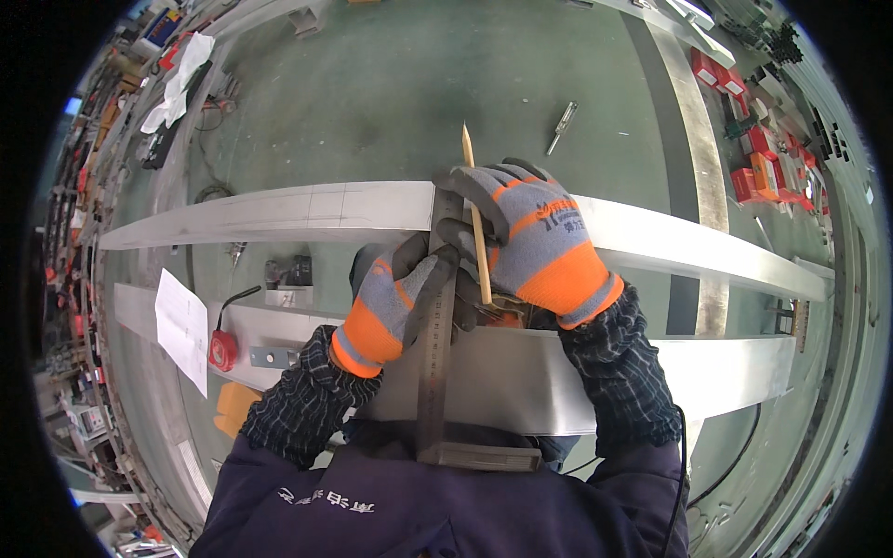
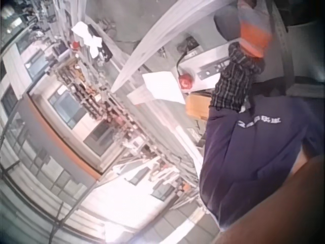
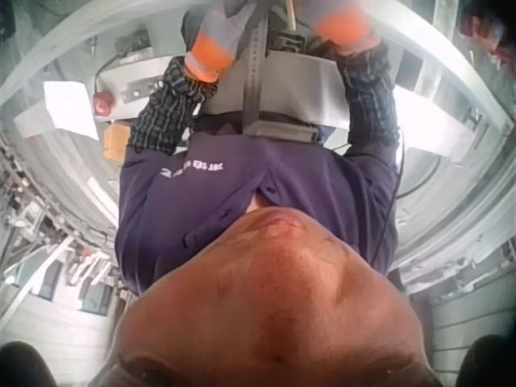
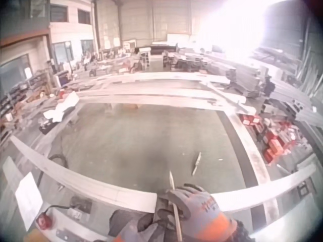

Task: The person measures and marks a long aluminum profile using a metal square and a pencil. They repeatedly align the square at different positions along the profile and draw perpendicular lines. The person then picks up a handheld power tool from a nearby box.

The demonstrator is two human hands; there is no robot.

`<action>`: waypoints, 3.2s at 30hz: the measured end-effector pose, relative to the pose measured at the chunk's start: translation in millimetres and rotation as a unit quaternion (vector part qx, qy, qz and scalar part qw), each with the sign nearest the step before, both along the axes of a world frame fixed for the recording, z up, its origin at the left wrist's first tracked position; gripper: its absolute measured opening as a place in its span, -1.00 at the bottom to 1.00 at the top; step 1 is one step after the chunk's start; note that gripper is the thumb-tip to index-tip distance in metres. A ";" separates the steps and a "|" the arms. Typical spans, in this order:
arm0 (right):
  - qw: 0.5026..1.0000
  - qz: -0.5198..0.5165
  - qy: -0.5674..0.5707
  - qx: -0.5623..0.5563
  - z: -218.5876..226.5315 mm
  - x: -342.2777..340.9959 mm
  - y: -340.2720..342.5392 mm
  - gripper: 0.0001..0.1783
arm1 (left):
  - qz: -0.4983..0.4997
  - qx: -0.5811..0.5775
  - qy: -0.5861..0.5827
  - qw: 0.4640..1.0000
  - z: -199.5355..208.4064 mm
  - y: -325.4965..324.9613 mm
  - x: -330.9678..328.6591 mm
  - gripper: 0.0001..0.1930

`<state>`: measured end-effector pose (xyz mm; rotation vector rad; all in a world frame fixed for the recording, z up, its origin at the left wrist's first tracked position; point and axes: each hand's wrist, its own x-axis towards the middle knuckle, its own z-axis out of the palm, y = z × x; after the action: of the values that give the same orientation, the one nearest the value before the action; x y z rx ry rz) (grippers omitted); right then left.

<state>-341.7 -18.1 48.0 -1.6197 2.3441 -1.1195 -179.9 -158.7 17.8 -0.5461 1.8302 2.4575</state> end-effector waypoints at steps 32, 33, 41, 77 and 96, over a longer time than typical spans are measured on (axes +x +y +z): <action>0.867 -0.066 -0.404 -0.282 -2.7 -20.9 15.9 -0.53 | 0.062 0.096 -0.062 0.991 27.3 9.7 -3.4 -0.67; 0.866 -0.069 -0.404 -0.288 -4.2 -21.5 14.6 -0.52 | 0.064 0.093 -0.063 0.992 27.6 9.7 -3.2 -0.67; 0.853 -0.060 -0.403 -0.325 -6.1 -19.9 12.3 -0.49 | 0.077 0.094 -0.076 0.990 31.0 11.3 -4.4 -0.64; 0.920 -0.037 -0.326 -0.215 0.5 -15.4 22.0 -0.66 | 0.090 0.072 -0.058 0.992 30.3 16.5 -5.4 -0.69; 0.955 0.009 -0.224 -0.192 -0.8 -12.0 21.8 -0.84 | 0.088 0.107 -0.064 0.988 32.3 16.3 -7.2 -0.66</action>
<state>-353.7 3.7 47.3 -1.2843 1.9009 -1.8026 -187.0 -142.3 50.1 -0.8592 1.5081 2.6146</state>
